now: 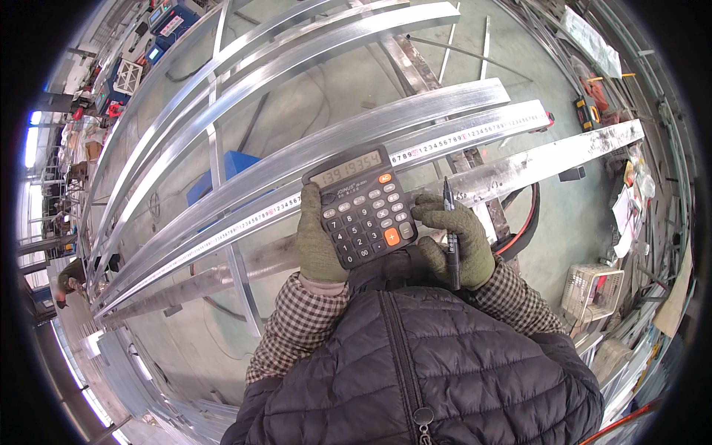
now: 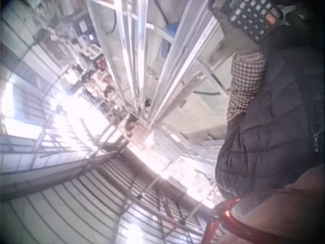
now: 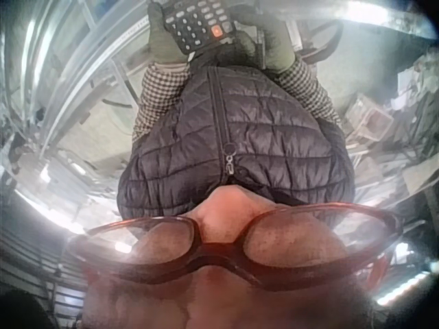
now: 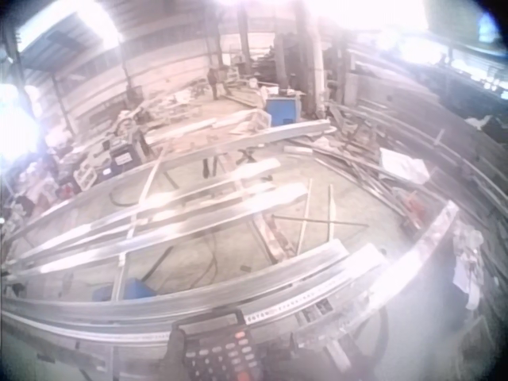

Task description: The person uses a calculator to compute measurements and then marks corresponding values on a long metal beam with a marker. The person repeats this process for multiple sections of the beam, writing down the calculated numbers directly on the metal surface.

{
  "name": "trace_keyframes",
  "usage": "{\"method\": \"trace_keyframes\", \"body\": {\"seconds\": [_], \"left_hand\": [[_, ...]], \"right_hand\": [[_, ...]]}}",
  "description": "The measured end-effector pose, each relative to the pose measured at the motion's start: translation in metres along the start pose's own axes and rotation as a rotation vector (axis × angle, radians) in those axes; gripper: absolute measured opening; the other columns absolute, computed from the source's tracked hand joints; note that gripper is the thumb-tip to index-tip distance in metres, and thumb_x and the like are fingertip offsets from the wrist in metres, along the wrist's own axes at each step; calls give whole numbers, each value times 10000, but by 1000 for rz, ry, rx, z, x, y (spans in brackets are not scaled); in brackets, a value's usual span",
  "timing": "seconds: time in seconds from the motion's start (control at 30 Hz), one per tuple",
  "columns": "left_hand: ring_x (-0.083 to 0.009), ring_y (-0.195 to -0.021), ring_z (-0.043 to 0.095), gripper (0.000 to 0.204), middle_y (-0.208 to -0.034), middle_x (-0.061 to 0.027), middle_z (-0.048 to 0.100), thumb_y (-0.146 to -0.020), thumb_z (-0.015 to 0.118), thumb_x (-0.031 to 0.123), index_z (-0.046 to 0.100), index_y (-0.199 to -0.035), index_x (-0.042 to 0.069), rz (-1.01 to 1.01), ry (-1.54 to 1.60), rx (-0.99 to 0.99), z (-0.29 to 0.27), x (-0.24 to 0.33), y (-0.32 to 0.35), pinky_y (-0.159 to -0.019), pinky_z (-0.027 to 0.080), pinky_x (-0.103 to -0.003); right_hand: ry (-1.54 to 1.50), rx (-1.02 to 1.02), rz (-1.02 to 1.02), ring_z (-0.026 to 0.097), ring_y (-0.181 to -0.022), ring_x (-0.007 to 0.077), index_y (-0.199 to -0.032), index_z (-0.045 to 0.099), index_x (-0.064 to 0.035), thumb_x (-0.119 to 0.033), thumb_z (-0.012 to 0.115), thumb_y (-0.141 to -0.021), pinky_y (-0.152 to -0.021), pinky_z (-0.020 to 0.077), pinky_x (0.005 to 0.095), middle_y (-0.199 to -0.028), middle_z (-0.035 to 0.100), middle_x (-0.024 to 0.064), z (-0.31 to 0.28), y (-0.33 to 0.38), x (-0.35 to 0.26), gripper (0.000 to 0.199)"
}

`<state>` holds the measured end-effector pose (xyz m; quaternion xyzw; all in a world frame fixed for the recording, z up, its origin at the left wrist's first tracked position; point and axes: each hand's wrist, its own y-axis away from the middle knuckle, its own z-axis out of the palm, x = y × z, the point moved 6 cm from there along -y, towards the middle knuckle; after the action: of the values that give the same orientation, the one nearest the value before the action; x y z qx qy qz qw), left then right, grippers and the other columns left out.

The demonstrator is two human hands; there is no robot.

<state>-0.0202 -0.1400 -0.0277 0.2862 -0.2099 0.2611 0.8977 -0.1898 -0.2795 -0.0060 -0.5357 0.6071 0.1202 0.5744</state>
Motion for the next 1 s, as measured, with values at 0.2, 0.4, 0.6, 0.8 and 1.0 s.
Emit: {"method": "trace_keyframes", "body": {"seconds": [0.2,0.4,0.6,0.8,1.0], "left_hand": [[-329,-1198,773,652,-1398,-229,717,-1166,506,523,562,-1533,-12,-69,74,-27,2,-5,-4,-960,702,-463],[-350,-1230,758,669,-1419,-241,705,-1169,493,534,553,-1542,-18,-90,12,-33,-2,-7,-12,-999,687,-482],[-361,-1267,740,688,-1450,-250,688,-1174,469,545,536,-1562,-19,-118,-98,-72,0,-12,-24,-1037,668,-501],[-351,-1259,746,736,-1452,-243,688,-1153,489,589,537,-1564,-19,-156,-187,-101,-1,-14,-35,-1026,675,-495],[-325,-1191,777,733,-1397,-229,722,-1142,516,597,566,-1538,-19,-160,-146,-126,2,-19,-38,-966,703,-465]], "right_hand": [[-44,8,31,740,-1182,465,-1293,672,-43,17,809,-823,-1008,595,524,-1278,731,274,0,-1,3,493],[19,3,75,759,-1128,429,-1307,680,-38,8,816,-842,-962,606,496,-1237,750,256,-1,4,7,487],[18,55,125,760,-1015,375,-1307,684,-39,2,809,-850,-876,603,461,-1179,770,208,-3,21,21,476],[-178,98,361,736,-1034,274,-1384,660,11,-166,636,-1073,-937,589,419,-1161,750,186,-28,54,47,359],[115,224,451,748,-976,265,-1361,709,24,-173,545,-1106,-905,597,400,-1071,776,183,-78,83,66,362]]}}
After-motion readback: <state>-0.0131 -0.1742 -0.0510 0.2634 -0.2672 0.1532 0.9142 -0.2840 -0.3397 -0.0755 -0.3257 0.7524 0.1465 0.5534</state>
